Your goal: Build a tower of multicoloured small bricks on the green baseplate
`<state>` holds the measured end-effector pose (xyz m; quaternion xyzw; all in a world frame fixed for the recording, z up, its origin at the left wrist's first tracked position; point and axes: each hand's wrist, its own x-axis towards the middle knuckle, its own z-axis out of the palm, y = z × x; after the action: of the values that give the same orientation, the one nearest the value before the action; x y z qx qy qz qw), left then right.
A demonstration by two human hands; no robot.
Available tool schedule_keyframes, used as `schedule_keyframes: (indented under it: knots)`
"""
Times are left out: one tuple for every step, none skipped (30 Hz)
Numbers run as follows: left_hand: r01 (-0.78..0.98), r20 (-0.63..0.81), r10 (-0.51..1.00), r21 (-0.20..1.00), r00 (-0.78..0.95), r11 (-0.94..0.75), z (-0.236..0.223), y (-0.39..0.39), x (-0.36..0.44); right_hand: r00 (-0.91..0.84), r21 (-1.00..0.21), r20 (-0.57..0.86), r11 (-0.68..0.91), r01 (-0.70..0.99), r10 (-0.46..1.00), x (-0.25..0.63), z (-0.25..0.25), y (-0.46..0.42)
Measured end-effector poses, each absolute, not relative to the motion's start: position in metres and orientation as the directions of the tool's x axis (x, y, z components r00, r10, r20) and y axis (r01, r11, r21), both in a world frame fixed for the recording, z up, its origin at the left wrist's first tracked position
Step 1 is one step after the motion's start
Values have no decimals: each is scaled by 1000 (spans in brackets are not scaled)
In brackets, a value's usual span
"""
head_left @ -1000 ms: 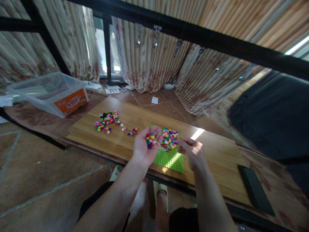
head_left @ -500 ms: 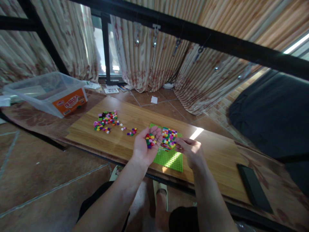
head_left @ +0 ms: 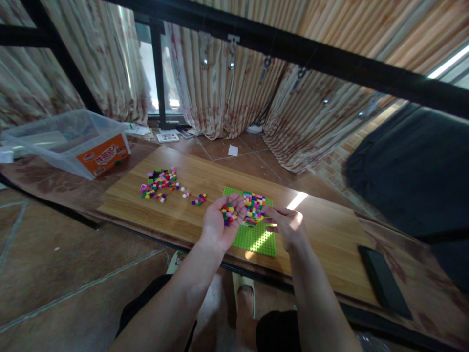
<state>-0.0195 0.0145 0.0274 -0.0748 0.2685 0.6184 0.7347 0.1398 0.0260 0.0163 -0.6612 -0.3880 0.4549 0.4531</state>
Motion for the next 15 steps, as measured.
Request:
schedule_keyframes:
  knots:
    - [-948, -491, 866, 226, 90, 226, 27, 15, -19, 283, -950, -255, -293, 103, 925, 140, 16, 26]
    - [-946, -495, 864, 229, 90, 230, 26, 14, -18, 283, -949, -261, -299, 102, 923, 140, 16, 27]
    - [-944, -496, 863, 232, 91, 233, 25, 14, -18, 286, -947, -266, -305, 101, 921, 139, 17, 27]
    - [-942, -498, 862, 236, 92, 237, 25, 14, -18, 289, -947, -268, -307, 98, 919, 139, 17, 27]
    - [-941, -498, 862, 240, 93, 240, 25, 14, -17, 291, -947, -268, -306, 95, 918, 138, 17, 27]
    - [-939, -499, 862, 244, 93, 242, 25, 14, -17, 292, -949, -264, -302, 92, 919, 137, 17, 27]
    - [-938, -501, 861, 247, 91, 244, 25, 13, -17, 292, -951, -257, -294, 91, 921, 137, 17, 26]
    - [-937, -502, 860, 251, 89, 243, 26, 13, -18, 290, -954, -250, -286, 88, 924, 136, 17, 26]
    - [-937, -503, 860, 254, 85, 241, 26, 13, -18, 287, -957, -243, -277, 84, 927, 136, 16, 26]
    - [-937, -504, 860, 256, 81, 239, 27, 13, -18, 284, -960, -236, -268, 81, 929, 136, 16, 25]
    - [-938, -501, 862, 256, 80, 235, 28, 13, -18, 278, -962, -230, -261, 79, 933, 136, 15, 25]
    - [-938, -495, 865, 255, 81, 234, 29, 13, -19, 271, -964, -223, -253, 81, 936, 137, 14, 25]
    - [-939, -484, 871, 252, 87, 234, 29, 13, -19, 266, -966, -213, -243, 85, 940, 138, 14, 24]
    - [-939, -469, 878, 249, 95, 235, 30, 13, -19, 267, -970, -195, -227, 93, 944, 140, 14, 24]
    - [-939, -451, 886, 247, 107, 239, 31, 12, -19, 278, -975, -164, -199, 103, 946, 141, 14, 24]
